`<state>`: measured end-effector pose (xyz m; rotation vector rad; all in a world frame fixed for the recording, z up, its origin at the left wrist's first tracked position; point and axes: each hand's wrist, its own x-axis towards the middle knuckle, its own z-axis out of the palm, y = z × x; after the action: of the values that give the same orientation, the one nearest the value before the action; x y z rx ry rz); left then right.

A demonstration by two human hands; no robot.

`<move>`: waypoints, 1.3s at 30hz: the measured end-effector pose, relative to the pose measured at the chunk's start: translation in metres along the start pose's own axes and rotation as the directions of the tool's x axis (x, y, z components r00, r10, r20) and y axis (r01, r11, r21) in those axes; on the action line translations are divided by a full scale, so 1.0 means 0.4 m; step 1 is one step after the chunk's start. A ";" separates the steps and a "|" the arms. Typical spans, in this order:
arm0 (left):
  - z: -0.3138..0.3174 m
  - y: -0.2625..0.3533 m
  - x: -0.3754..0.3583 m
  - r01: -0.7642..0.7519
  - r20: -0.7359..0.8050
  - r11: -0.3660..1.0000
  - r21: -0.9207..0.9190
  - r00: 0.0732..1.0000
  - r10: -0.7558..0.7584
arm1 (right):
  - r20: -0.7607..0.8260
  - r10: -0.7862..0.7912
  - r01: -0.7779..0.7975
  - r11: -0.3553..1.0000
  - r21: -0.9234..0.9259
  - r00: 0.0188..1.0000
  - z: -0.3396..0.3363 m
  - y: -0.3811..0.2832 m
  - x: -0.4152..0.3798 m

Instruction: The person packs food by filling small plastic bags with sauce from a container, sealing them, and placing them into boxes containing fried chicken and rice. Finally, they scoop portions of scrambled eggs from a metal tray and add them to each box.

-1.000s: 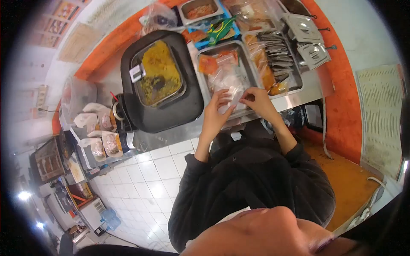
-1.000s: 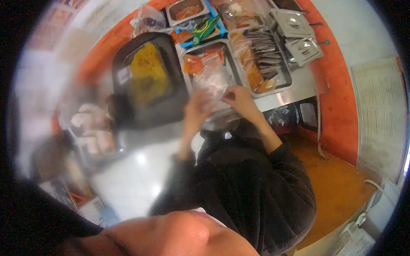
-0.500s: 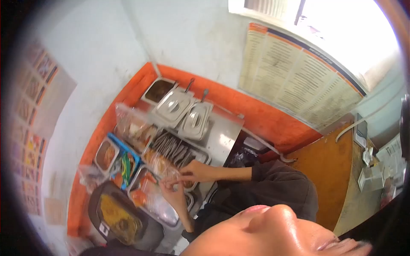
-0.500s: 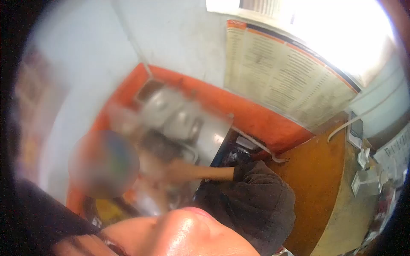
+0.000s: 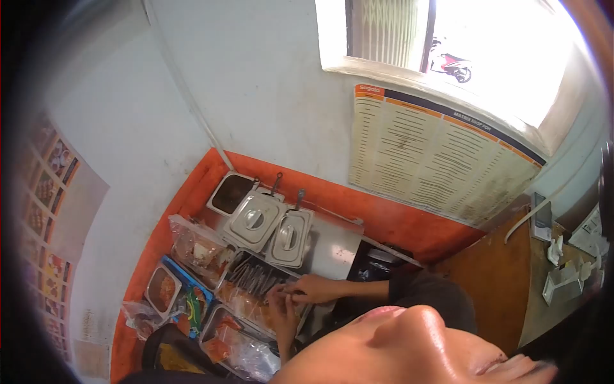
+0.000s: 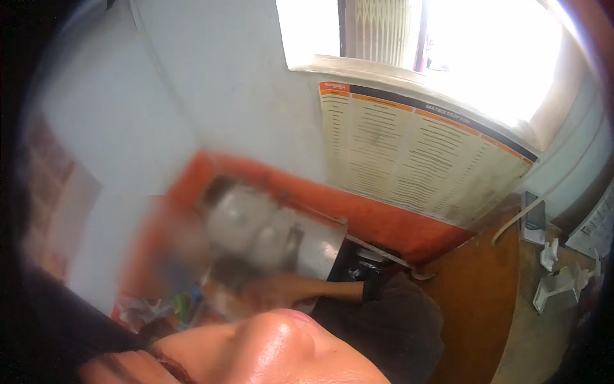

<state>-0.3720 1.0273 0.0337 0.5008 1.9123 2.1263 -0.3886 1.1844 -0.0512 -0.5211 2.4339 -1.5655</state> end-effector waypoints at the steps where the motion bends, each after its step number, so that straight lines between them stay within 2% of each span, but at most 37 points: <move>1: -0.003 0.013 0.005 -0.002 -0.007 1.000 0.014 1.000 0.002 | 0.076 0.111 -0.113 0.993 0.018 0.991 0.047 0.137 0.034; 2: -0.003 0.033 0.012 0.041 -0.009 0.949 0.312 0.999 -0.040 | 0.008 0.084 -0.082 0.989 -0.120 0.996 0.014 0.033 0.021; 3: 0.002 0.046 0.018 0.082 -0.024 0.812 0.578 0.996 -0.083 | -0.061 0.056 -0.070 0.963 -0.262 0.997 -0.027 -0.095 0.007; 4: 0.010 0.047 0.024 0.090 -0.034 0.808 0.582 0.996 -0.087 | -0.129 0.027 -0.077 0.916 -0.395 0.991 -0.069 -0.224 -0.007; 5: 0.017 0.040 0.033 -0.016 -0.079 0.774 0.633 0.993 0.085 | -0.122 0.024 -0.070 0.919 -0.389 0.992 -0.048 -0.197 0.008; 6: 0.018 0.037 0.042 -0.112 -0.111 0.719 0.686 0.960 0.256 | -0.190 0.099 -0.161 0.926 -0.343 0.977 -0.015 -0.148 0.030; 7: 0.013 0.039 0.045 -0.101 -0.120 0.716 0.690 0.961 0.251 | -0.250 0.179 -0.250 0.924 -0.290 0.952 -0.001 -0.148 0.045; 8: 0.008 0.040 0.046 -0.068 -0.149 0.708 0.703 0.959 0.241 | -0.236 0.181 -0.246 0.927 -0.284 0.955 0.007 -0.145 0.047; 10: -0.002 0.057 0.048 -0.022 -0.188 0.699 0.715 0.957 0.222 | -0.261 0.002 -0.101 0.925 -0.367 0.965 -0.021 -0.215 0.043; 12: -0.011 0.096 0.059 0.080 -0.264 0.899 0.431 0.964 0.041 | -0.211 -0.026 -0.069 0.900 -0.431 0.977 -0.013 -0.154 0.067; 13: -0.028 0.082 0.063 0.084 -0.266 0.900 0.428 0.963 0.037 | -0.175 0.004 -0.086 0.882 -0.464 0.985 0.005 -0.087 0.084; 15: -0.062 0.042 0.068 0.179 -0.188 0.905 0.386 0.976 -0.112 | -0.063 0.097 -0.116 0.821 -0.559 0.993 0.139 0.236 0.156; 16: -0.065 0.048 0.073 0.185 -0.189 0.904 0.384 0.975 -0.119 | -0.021 0.112 -0.103 0.797 -0.595 0.993 0.205 0.357 0.184; 18: -0.065 0.070 0.085 0.157 -0.034 0.695 0.702 0.982 -0.187 | -0.075 0.093 -0.115 0.918 -0.381 0.993 0.108 0.170 0.137; 19: -0.069 0.070 0.089 0.171 -0.043 0.691 0.703 0.979 -0.198 | -0.102 0.083 -0.108 0.958 -0.265 0.991 0.051 0.056 0.111; 20: -0.076 0.065 0.092 0.111 -0.007 0.769 0.630 0.991 -0.136 | -0.087 0.085 -0.105 0.962 -0.253 0.993 0.004 -0.038 0.099; 21: -0.082 0.061 0.091 0.054 0.012 0.835 0.548 0.997 -0.073 | -0.085 -0.013 -0.016 0.943 -0.333 0.996 -0.037 -0.121 0.089; 22: -0.082 0.063 0.096 0.090 -0.022 0.831 0.549 0.995 -0.093 | -0.062 -0.113 0.078 0.911 -0.406 0.992 -0.064 -0.156 0.085; 24: -0.089 0.068 0.103 0.123 -0.026 0.671 0.732 0.988 -0.153 | -0.041 -0.187 0.145 0.867 -0.476 0.982 -0.071 -0.151 0.092; 25: -0.101 0.030 0.096 0.182 -0.090 0.661 0.728 0.981 -0.171 | 0.016 -0.199 0.185 0.875 -0.447 0.980 -0.069 -0.150 0.096; 27: -0.124 -0.062 0.090 -0.122 0.094 0.405 0.906 0.992 0.089 | -0.008 -0.193 0.158 0.823 -0.546 0.981 -0.072 -0.150 0.107; 28: -0.123 -0.037 0.091 -0.072 0.042 0.395 0.916 0.996 0.083 | 0.038 -0.214 0.201 0.826 -0.526 0.976 -0.071 -0.156 0.111; 30: -0.111 0.019 0.096 -0.090 -0.006 0.526 0.846 0.984 0.179 | -0.112 -0.271 0.200 0.883 -0.424 0.956 -0.075 -0.173 0.118; 31: -0.113 0.019 0.088 -0.068 -0.028 0.509 0.858 0.984 0.178 | -0.097 -0.288 0.226 0.885 -0.406 0.953 -0.076 -0.177 0.125; 33: -0.119 0.016 0.093 -0.029 -0.084 0.393 0.919 0.960 0.267 | -0.251 -0.188 0.099 0.939 -0.329 0.950 -0.084 -0.183 0.150; 34: -0.119 0.019 0.101 -0.023 -0.089 0.378 0.926 0.957 0.277 | -0.248 -0.205 0.118 0.938 -0.325 0.947 -0.085 -0.187 0.162; 36: -0.123 0.028 0.108 0.119 -0.172 0.298 0.947 0.972 0.158 | -0.211 -0.088 0.003 0.928 -0.373 0.974 -0.071 -0.196 0.174; 37: -0.134 0.041 0.118 0.063 -0.134 0.254 0.965 0.953 0.272 | -0.203 -0.093 0.014 0.932 -0.361 0.975 -0.060 -0.205 0.174; 38: -0.146 0.052 0.124 0.075 -0.142 0.244 0.967 0.953 0.268 | -0.316 -0.227 0.106 0.927 -0.360 0.921 -0.052 -0.216 0.174; 39: -0.156 0.062 0.133 0.121 -0.173 0.256 0.959 0.966 0.192 | -0.421 -0.351 0.194 0.908 -0.372 0.836 -0.049 -0.226 0.180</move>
<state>-0.4445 0.9887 0.0579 0.4332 3.2724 0.6599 -0.4448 1.1384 0.0406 -0.6226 3.1496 -1.5633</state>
